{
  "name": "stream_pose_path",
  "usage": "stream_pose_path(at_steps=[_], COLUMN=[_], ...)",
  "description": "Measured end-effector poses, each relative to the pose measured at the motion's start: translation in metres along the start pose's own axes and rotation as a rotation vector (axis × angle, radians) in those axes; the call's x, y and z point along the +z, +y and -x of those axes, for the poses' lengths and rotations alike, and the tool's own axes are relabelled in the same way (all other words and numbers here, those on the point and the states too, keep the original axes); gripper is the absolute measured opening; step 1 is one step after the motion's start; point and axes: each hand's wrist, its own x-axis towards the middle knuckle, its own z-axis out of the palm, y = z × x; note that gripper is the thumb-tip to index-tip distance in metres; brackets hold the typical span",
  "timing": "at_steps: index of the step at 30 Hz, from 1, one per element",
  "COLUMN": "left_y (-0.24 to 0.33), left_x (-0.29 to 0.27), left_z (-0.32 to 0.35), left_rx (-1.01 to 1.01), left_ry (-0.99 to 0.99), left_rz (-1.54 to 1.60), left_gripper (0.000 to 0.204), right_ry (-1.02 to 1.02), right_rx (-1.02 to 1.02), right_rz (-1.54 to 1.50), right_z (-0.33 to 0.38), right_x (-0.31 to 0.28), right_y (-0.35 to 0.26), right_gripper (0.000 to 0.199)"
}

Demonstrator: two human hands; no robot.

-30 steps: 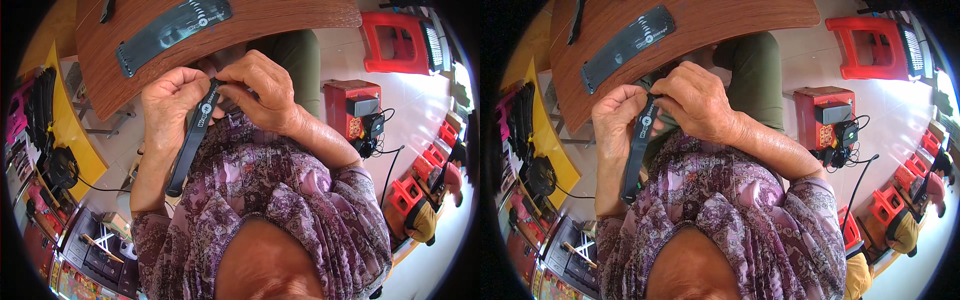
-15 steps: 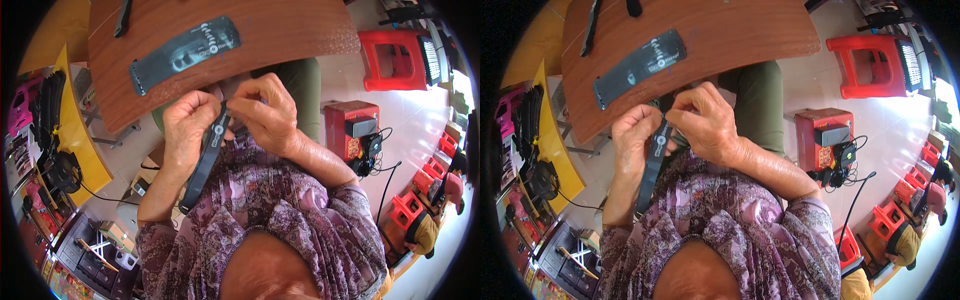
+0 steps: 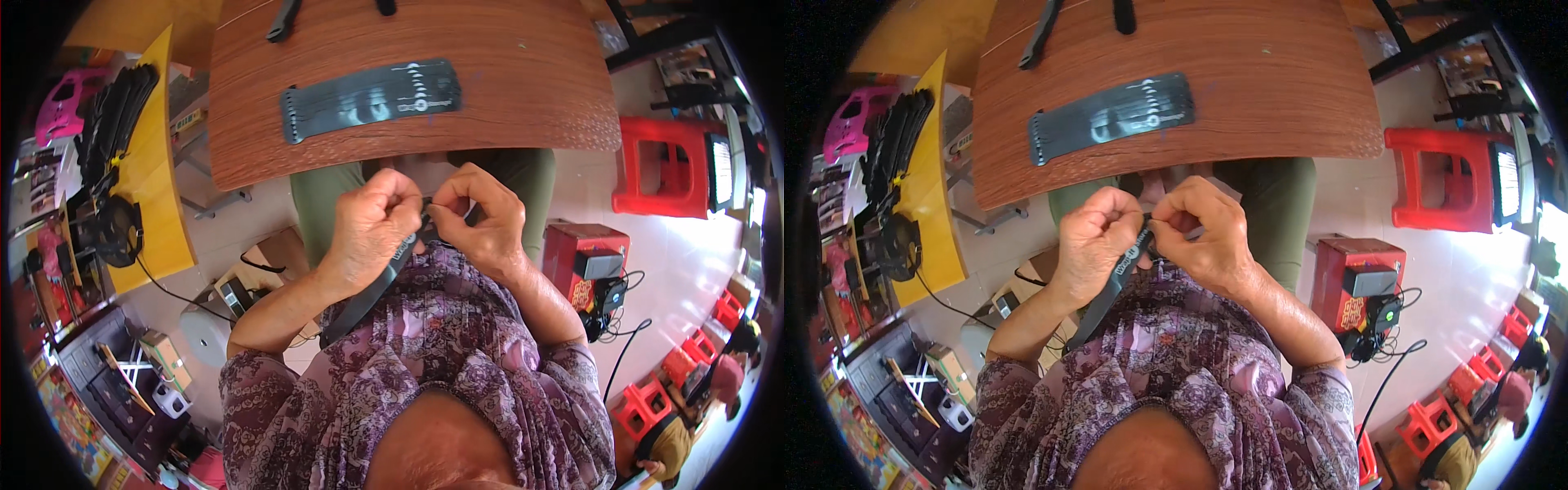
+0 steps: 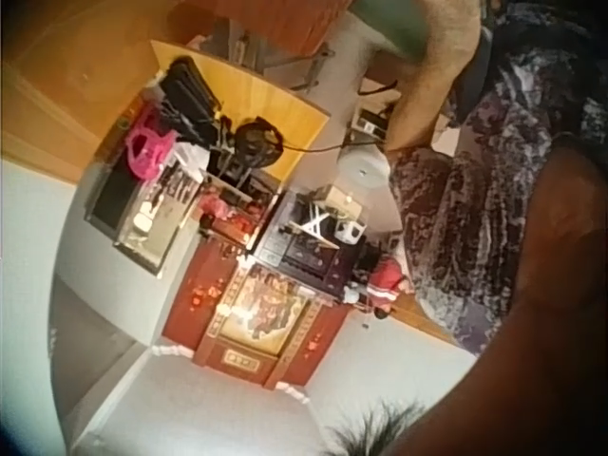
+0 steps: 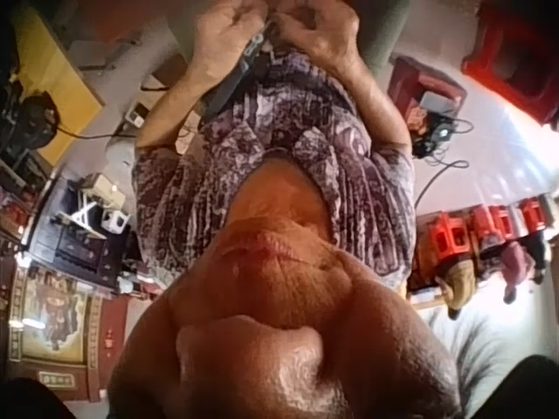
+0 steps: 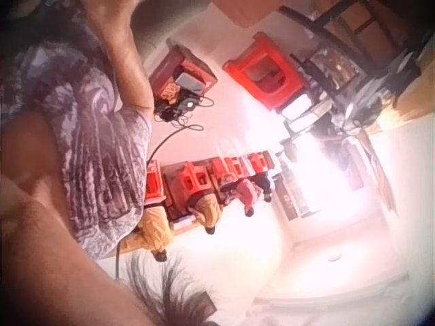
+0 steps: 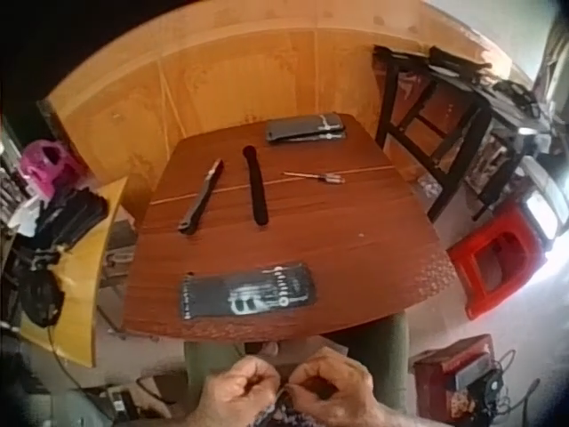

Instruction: Assembling and organizing cable storage straps at a desk.

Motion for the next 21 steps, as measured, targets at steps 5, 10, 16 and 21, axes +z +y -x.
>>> stream_pose_path(at_steps=[5, 10, 16, 21], left_y=[-0.007, 0.001, 0.006, 0.016], left_x=[-0.014, -0.016, -0.008, -0.007], left_z=[-0.011, 0.003, 0.001, 0.006], left_rx=[0.192, 0.097, 0.169, -0.018], left_ry=[0.057, 0.093, 0.088, 0.02], left_rz=[-0.126, -0.008, 0.021, 0.205], left_gripper=[0.003, 0.005, 0.011, 0.009], right_ry=[0.032, 0.226, 0.11, 0.126], right_rx=[-0.396, -0.349, -0.463, -0.474], right_rz=[0.174, 0.207, 0.336, 0.344], right_z=[0.009, -0.007, -0.016, -0.011], right_x=[0.011, 0.001, 0.004, 0.006], right_y=[-0.01, -0.018, -0.012, -0.009], right_gripper=[0.02, 0.024, 0.025, 0.024])
